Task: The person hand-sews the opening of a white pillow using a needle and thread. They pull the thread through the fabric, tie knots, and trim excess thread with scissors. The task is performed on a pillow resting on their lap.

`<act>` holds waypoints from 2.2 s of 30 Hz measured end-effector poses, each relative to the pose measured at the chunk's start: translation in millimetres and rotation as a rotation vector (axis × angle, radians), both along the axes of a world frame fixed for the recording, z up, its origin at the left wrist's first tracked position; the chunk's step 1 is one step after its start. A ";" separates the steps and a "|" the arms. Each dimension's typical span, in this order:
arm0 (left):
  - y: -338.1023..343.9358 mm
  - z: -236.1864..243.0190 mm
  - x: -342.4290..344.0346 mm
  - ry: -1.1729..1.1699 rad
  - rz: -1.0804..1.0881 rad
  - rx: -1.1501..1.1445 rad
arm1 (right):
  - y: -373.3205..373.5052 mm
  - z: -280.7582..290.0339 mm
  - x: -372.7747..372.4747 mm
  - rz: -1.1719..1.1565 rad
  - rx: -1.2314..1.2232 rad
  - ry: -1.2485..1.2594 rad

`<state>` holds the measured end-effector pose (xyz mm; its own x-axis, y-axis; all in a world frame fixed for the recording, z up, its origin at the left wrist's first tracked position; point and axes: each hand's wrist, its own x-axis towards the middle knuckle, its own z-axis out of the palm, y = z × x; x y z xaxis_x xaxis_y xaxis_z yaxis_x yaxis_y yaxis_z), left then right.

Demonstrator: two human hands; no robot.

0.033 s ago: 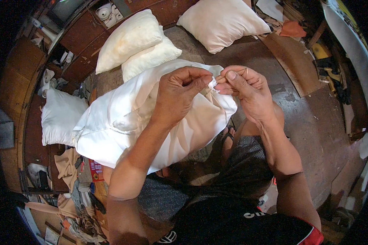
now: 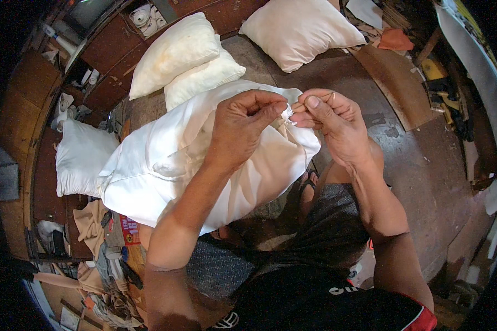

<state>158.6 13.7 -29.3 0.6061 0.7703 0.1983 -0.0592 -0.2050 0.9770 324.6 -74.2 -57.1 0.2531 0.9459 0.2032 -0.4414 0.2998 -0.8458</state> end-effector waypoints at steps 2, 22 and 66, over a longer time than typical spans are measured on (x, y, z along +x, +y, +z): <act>0.3 0.0 0.0 0.007 -0.003 -0.006 | 0.6 -1.5 0.4 0.005 0.023 0.004; -0.9 -2.1 -2.4 -0.044 0.006 0.001 | -1.5 -0.1 -4.6 -0.070 -0.001 0.026; -4.1 -2.6 -3.3 -0.129 0.026 -0.073 | -8.6 1.8 -24.9 -0.277 0.102 -0.149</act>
